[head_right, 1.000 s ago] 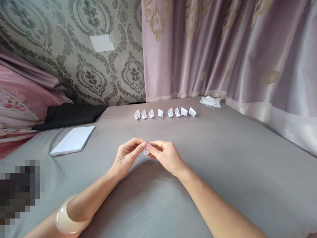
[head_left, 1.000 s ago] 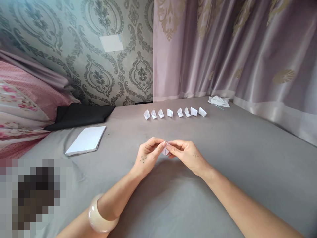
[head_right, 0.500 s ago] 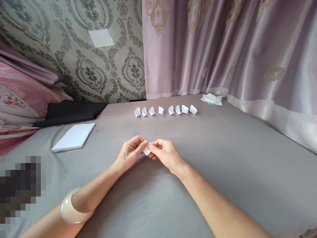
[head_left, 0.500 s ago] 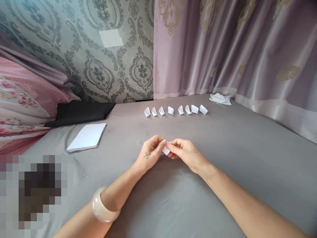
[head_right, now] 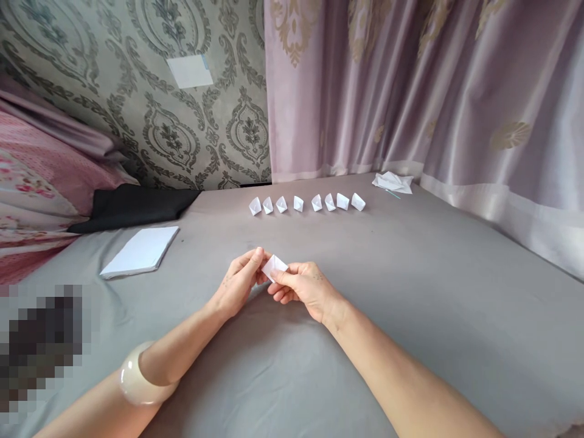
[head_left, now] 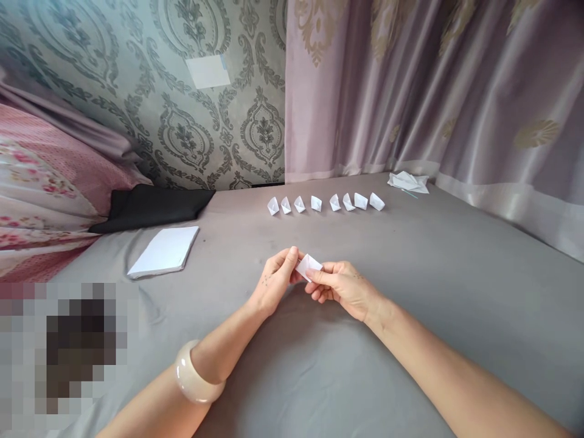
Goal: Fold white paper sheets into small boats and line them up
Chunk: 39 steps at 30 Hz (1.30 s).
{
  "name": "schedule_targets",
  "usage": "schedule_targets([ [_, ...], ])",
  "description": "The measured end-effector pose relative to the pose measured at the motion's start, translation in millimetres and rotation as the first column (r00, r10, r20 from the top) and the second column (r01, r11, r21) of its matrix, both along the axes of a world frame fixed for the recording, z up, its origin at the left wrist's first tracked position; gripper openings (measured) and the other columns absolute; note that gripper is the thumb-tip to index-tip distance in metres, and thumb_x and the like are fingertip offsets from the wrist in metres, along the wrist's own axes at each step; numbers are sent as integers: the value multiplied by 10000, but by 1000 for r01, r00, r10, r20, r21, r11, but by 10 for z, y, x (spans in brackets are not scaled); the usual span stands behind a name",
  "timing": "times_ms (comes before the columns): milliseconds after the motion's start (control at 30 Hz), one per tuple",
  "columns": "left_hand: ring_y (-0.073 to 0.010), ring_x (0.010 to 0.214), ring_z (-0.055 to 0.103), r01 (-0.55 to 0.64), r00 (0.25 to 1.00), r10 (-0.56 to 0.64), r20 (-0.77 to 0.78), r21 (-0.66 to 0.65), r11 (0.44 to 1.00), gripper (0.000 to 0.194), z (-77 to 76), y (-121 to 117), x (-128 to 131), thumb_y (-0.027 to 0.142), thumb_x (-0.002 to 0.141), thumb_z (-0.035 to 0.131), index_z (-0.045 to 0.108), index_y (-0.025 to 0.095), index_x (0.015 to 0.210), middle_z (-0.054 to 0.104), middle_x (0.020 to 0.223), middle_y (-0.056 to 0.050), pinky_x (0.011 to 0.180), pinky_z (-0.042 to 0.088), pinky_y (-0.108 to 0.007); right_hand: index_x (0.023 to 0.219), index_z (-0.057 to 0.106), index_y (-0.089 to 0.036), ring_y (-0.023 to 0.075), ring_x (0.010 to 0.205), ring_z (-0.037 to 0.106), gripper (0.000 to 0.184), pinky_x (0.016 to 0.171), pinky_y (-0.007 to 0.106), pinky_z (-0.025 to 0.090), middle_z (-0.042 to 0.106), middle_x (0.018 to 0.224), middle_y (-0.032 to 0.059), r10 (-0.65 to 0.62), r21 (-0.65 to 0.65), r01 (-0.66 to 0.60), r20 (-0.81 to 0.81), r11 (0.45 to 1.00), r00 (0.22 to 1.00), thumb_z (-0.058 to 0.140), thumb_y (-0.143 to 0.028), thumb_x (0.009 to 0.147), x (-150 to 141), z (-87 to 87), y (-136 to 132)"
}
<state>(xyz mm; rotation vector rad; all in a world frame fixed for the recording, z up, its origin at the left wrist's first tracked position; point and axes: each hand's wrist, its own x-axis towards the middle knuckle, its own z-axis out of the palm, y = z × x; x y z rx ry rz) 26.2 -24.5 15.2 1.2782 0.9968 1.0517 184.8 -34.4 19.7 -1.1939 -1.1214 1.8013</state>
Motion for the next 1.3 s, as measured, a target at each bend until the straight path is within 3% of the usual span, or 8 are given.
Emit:
schedule_targets([
  [267, -72, 579, 446, -2, 1000, 2, -8, 28, 1000, 293, -6, 4, 17, 424, 795, 641, 578, 145, 734, 530, 616, 35, 567, 358, -195, 790, 710, -140, 103, 617, 627, 379, 564, 201, 487, 683, 712, 50, 64, 5, -64, 39, 998, 997, 678, -516, 763, 4, 47, -7],
  [467, -63, 549, 413, 7, 1000, -7, 7, -51, 999, 322, -38, 1, 28, 460, 802, 620, 574, 146, 749, 511, 613, 41, 556, 337, -202, 653, 648, -143, 64, 491, 527, 413, 494, 190, 420, 623, 586, 9, -32, 115, 20, 98, 993, 995, 680, -545, 740, -25, 22, 5],
  [700, -79, 598, 488, 105, 994, -105, 6, -124, 987, 374, -79, 22, -16, 469, 802, 630, 645, 123, 942, 572, 657, 0, 576, 359, -207, 692, 655, -136, 59, 529, 536, 323, 495, 172, 443, 621, 635, 11, -93, 14, 93, 38, 996, 995, 676, -444, 786, -13, -31, 34],
  [867, -76, 582, 509, 39, 997, -29, 76, -129, 991, 345, -116, 50, -16, 368, 761, 696, 616, 141, 1009, 567, 617, 24, 572, 376, -199, 705, 665, -137, 56, 590, 570, 148, 547, 157, 487, 631, 682, 13, -111, -51, 109, -45, 993, 993, 686, -254, 793, -26, -34, 21],
  [1033, -57, 523, 477, -5, 985, 38, 166, -194, 981, 325, -115, 57, -3, 282, 727, 724, 628, 159, 1012, 562, 581, 37, 525, 366, -179, 758, 668, -138, 90, 607, 598, 204, 580, 206, 520, 650, 702, 41, -78, -68, 80, 20, 995, 997, 648, -331, 823, -14, -6, 27],
  [1133, -51, 528, 496, 3, 962, 88, 259, -331, 944, 224, -86, 75, -15, 249, 733, 711, 671, 104, 900, 582, 619, -2, 542, 407, -181, 970, 660, -169, 148, 674, 633, 278, 636, 282, 528, 683, 764, 63, -187, 216, 126, 292, 968, 938, 606, -407, 835, 59, 22, 62],
  [1233, -57, 557, 528, -2, 940, 143, 310, -415, 910, 145, -43, 94, -32, 168, 742, 677, 682, 86, 861, 587, 636, -20, 572, 447, -182, 1037, 654, -228, 152, 757, 626, 245, 745, 300, 496, 694, 888, 36, -389, 609, 40, 454, 792, 802, 619, -306, 807, 113, 49, 104],
  [1300, -62, 562, 536, 0, 927, 165, 336, -439, 898, 92, -26, 106, -36, 139, 750, 654, 683, 88, 821, 593, 646, -29, 564, 456, -180, 993, 674, -250, 130, 723, 609, 206, 737, 284, 479, 688, 973, 18, -369, 685, -86, 488, 723, 791, 605, -268, 800, 103, 58, 123],
])
